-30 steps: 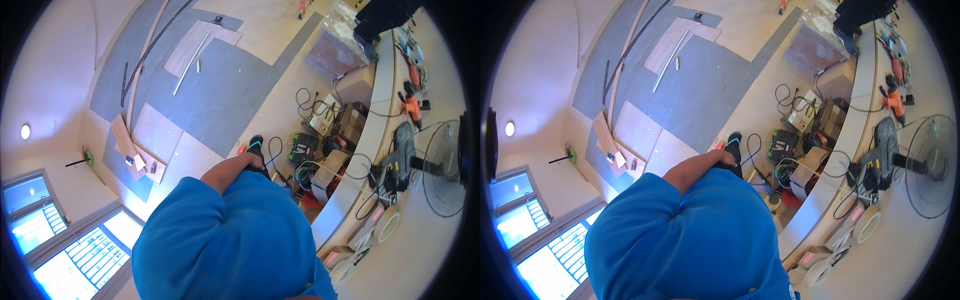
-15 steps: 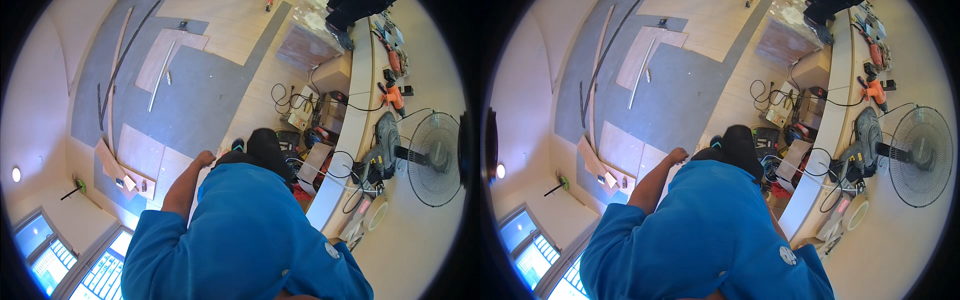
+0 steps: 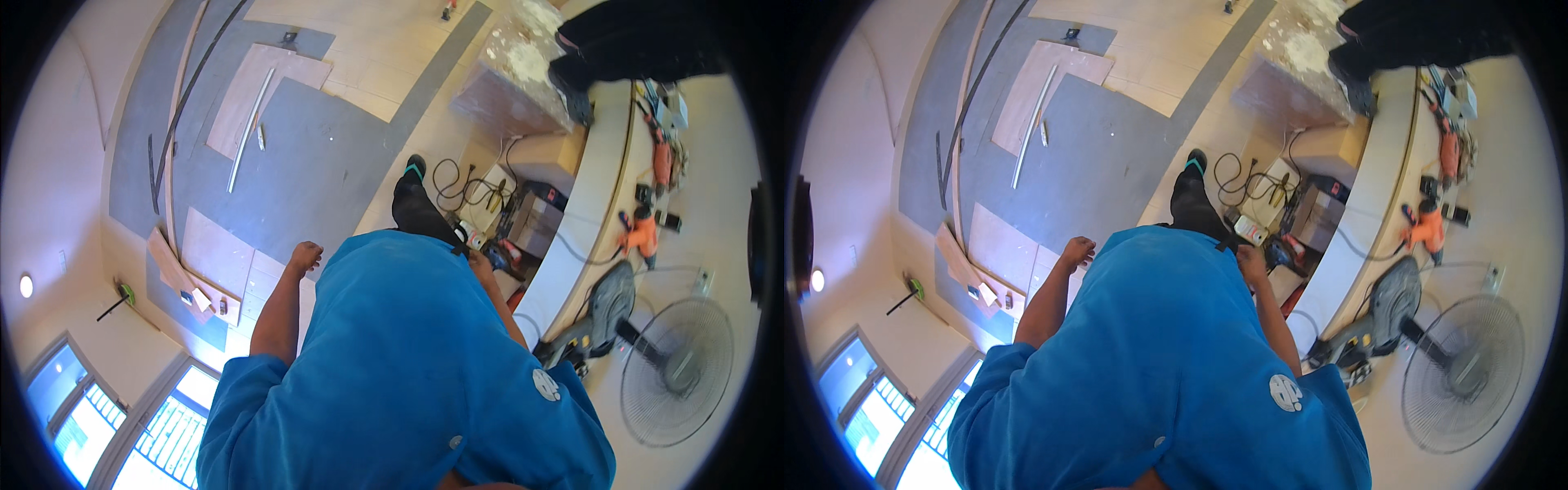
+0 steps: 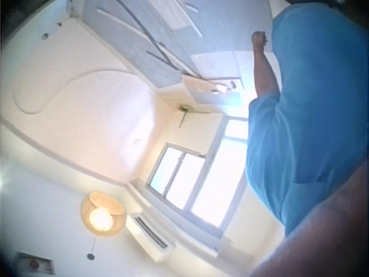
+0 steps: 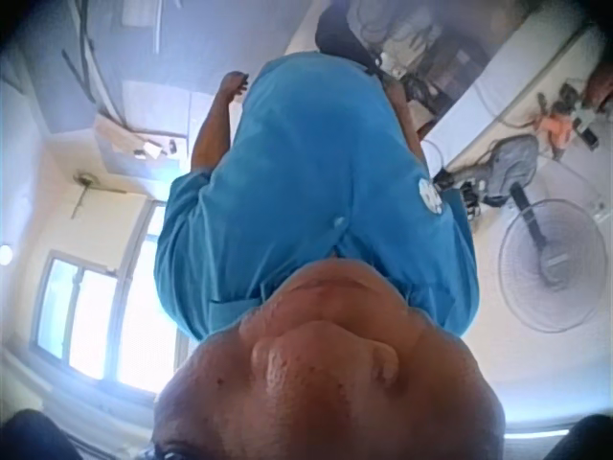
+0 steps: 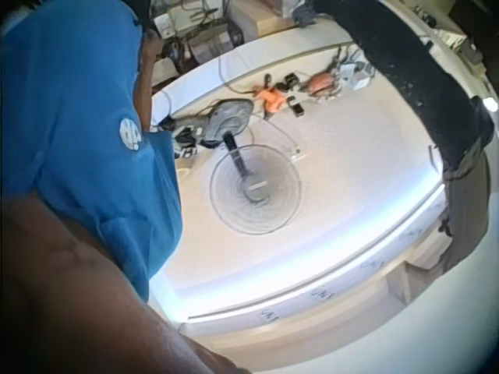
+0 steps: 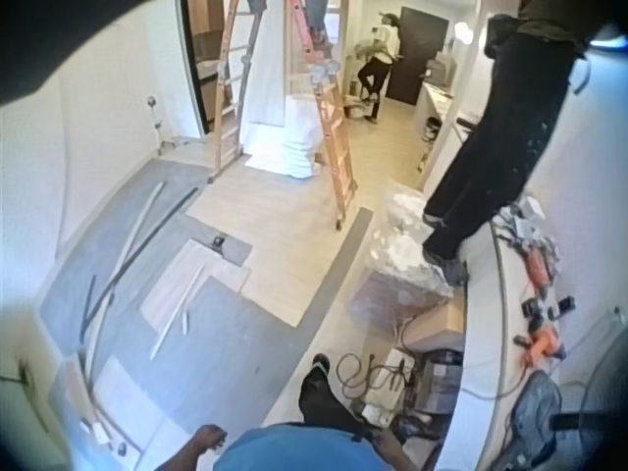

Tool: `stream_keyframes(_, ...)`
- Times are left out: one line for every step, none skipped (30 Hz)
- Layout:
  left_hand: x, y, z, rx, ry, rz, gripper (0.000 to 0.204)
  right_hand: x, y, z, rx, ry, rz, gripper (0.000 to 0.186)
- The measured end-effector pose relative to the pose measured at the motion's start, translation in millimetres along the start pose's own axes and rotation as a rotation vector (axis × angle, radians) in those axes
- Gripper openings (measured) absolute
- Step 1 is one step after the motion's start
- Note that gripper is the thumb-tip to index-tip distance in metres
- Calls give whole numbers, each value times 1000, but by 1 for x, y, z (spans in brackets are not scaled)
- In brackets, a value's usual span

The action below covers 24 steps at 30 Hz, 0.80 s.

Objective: The person measures a ceiling recess with a tape measure, then positions and secures a flexible LED strip along the curved ceiling edge. They handle a cardboard sheet to align or protect the area while installing the strip.

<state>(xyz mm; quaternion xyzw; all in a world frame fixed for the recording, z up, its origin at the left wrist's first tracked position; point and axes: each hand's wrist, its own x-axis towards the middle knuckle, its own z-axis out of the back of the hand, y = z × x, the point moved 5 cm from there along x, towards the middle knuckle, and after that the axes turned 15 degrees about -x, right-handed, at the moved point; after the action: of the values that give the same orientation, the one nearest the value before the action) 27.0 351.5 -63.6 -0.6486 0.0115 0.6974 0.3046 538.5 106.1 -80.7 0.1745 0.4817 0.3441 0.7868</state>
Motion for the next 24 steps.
stream_keyframes(3, -17, -6, -6, 6, -12, 30, 19, 25, 37, 111, -1, -95, 30)
stream_keyframes(6, -39, -12, -12, 12, -28, 31, 35, 46, 64, 219, 3, -192, 29)
stream_keyframes(10, -64, -20, -24, 25, -45, 31, 55, 55, 91, 201, 27, -223, 30)
stream_keyframes(12, -93, -26, -114, 8, -104, 31, 76, 53, 121, 179, 51, -253, 30)
stream_keyframes(14, -123, -30, -203, -12, -165, 31, 99, 52, 144, 157, 75, -282, 31)
stream_keyframes(12, -148, -25, -275, -57, -228, 31, 117, 95, 165, -31, 91, -267, 25)
stream_keyframes(5, -172, -32, -336, -66, -240, 31, 146, 89, 188, -179, 102, -198, 25)
stream_keyframes(-3, -196, -38, -397, -76, -251, 31, 178, 80, 214, -327, 113, -127, 26)
stream_keyframes(-5, -215, -44, -467, -79, -266, 32, 214, 69, 246, -484, 117, -55, 27)
stream_keyframes(-1, -224, -50, -469, -45, -248, 34, 246, 74, 275, -619, 105, 75, 32)
stream_keyframes(6, -228, -49, -489, -40, -198, 35, 272, 102, 279, -483, 74, 22, 31)
stream_keyframes(14, -228, -50, -509, -39, -148, 37, 293, 143, 278, -344, 50, -31, 31)
stream_keyframes(21, -230, -52, -533, -30, -96, 38, 307, 186, 278, -211, 25, -89, 30)
stream_keyframes(22, -233, -62, -522, 20, 12, 52, 319, 218, 281, -178, 60, -102, 27)
stream_keyframes(23, -234, -74, -692, 134, 83, 58, 327, 243, 277, -167, 140, -117, 28)
stream_keyframes(25, -233, -89, -867, 248, 152, 63, 333, 265, 273, -160, 223, -132, 29)
stream_keyframes(27, -237, -99, -1039, 362, 214, 69, 339, 289, 266, -150, 305, -144, 30)
stream_keyframes(25, -249, -103, -1050, 344, 178, 73, 334, 304, 261, -197, 334, -176, 30)
stream_keyframes(22, -269, -103, -1053, 326, 142, 78, 327, 319, 255, -237, 362, -207, 31)
stream_keyframes(22, -291, -100, -1055, 296, 149, 78, 327, 327, 252, -289, 388, -233, 31)
stream_keyframes(23, -313, -94, -1046, 267, 157, 78, 334, 335, 249, -310, 401, -250, 31)
stream_keyframes(35, -330, -82, -1073, 253, 164, 77, 343, 341, 245, -338, 427, -269, 32)
stream_keyframes(47, -348, -70, -1097, 241, 172, 77, 355, 348, 245, -359, 439, -274, 32)
stream_keyframes(69, -362, -61, -1154, 257, 183, 76, 368, 354, 249, -370, 438, -284, 32)
